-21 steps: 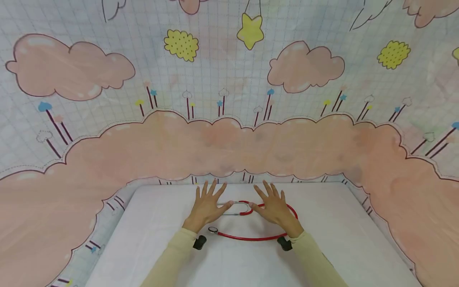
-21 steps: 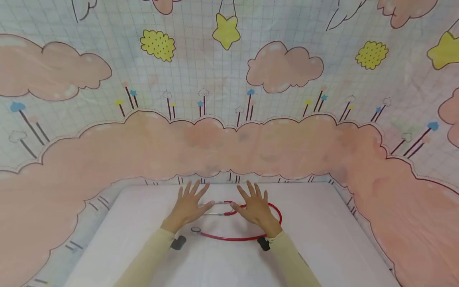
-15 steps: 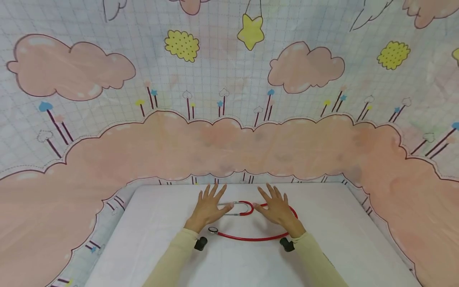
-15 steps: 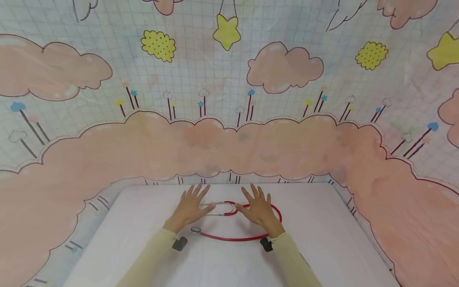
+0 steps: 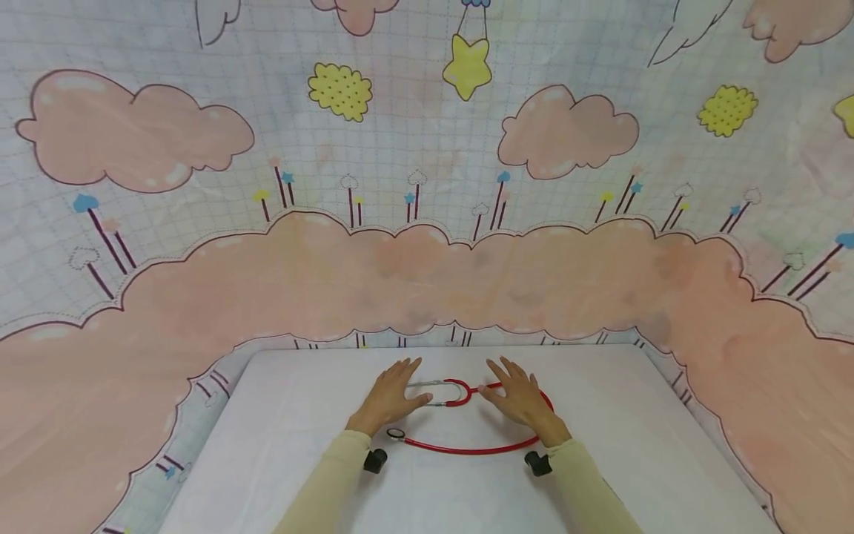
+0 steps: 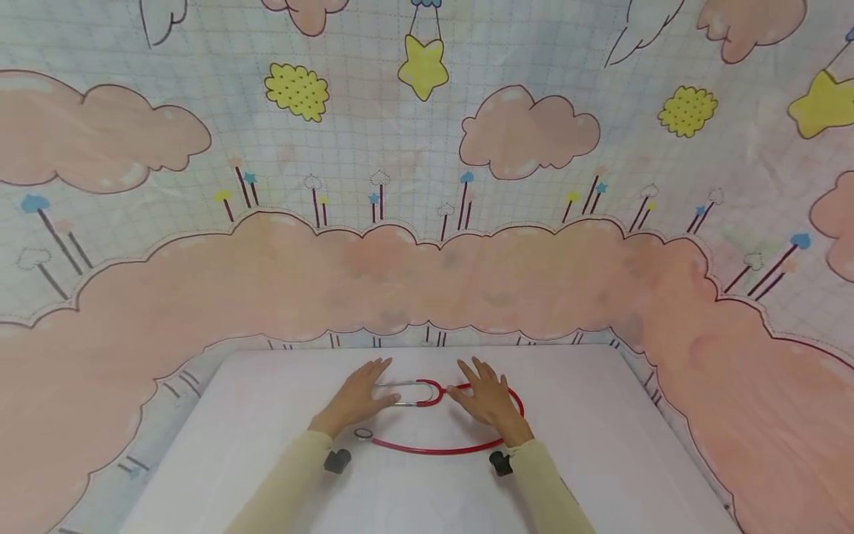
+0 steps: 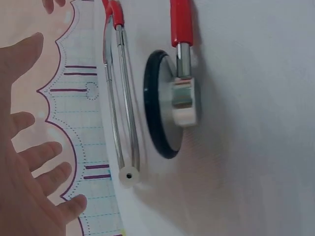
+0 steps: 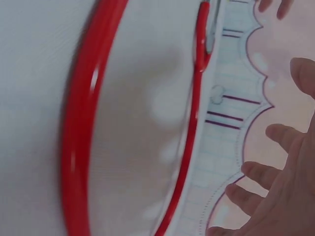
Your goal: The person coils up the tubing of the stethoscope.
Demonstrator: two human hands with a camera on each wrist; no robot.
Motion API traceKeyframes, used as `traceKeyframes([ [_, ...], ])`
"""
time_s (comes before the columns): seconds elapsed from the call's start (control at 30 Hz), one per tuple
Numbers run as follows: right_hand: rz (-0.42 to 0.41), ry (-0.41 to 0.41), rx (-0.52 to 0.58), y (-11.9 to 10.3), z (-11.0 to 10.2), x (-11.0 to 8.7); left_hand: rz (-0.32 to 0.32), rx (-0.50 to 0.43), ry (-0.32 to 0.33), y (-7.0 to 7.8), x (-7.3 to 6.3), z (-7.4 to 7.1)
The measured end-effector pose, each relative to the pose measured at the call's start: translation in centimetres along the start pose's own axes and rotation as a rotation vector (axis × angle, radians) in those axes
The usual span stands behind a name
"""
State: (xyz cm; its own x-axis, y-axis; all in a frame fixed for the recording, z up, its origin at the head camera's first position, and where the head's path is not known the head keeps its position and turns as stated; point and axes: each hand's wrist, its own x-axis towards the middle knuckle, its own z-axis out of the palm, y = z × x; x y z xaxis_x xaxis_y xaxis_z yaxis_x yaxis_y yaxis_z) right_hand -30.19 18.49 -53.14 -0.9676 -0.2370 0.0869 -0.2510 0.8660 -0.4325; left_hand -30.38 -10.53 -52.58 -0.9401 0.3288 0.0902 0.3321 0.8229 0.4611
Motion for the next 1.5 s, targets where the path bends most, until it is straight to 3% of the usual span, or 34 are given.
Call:
traceKeyframes([
  [0.43, 0.056, -0.020, 0.073, 1.6, 1.7, 0.7, -0.023, -0.168, -0.057, -0.8, 0.7, 1.4],
  [0.7, 0.126, -0.043, 0.077, 1.3, 2.2, 1.7, -0.067, -0.216, -0.038, -1.1, 1.1, 1.9],
  [1.2, 0.124, -0.041, -0.047, 1.0, 2.1, 2.1, -0.109, -0.200, -0.021, -1.1, 1.6, 2.4],
  [1.5, 0.092, 0.040, 0.009, 1.1, 2.4, 1.8, -0.111, -0.189, -0.036, -1.3, 1.5, 2.7],
])
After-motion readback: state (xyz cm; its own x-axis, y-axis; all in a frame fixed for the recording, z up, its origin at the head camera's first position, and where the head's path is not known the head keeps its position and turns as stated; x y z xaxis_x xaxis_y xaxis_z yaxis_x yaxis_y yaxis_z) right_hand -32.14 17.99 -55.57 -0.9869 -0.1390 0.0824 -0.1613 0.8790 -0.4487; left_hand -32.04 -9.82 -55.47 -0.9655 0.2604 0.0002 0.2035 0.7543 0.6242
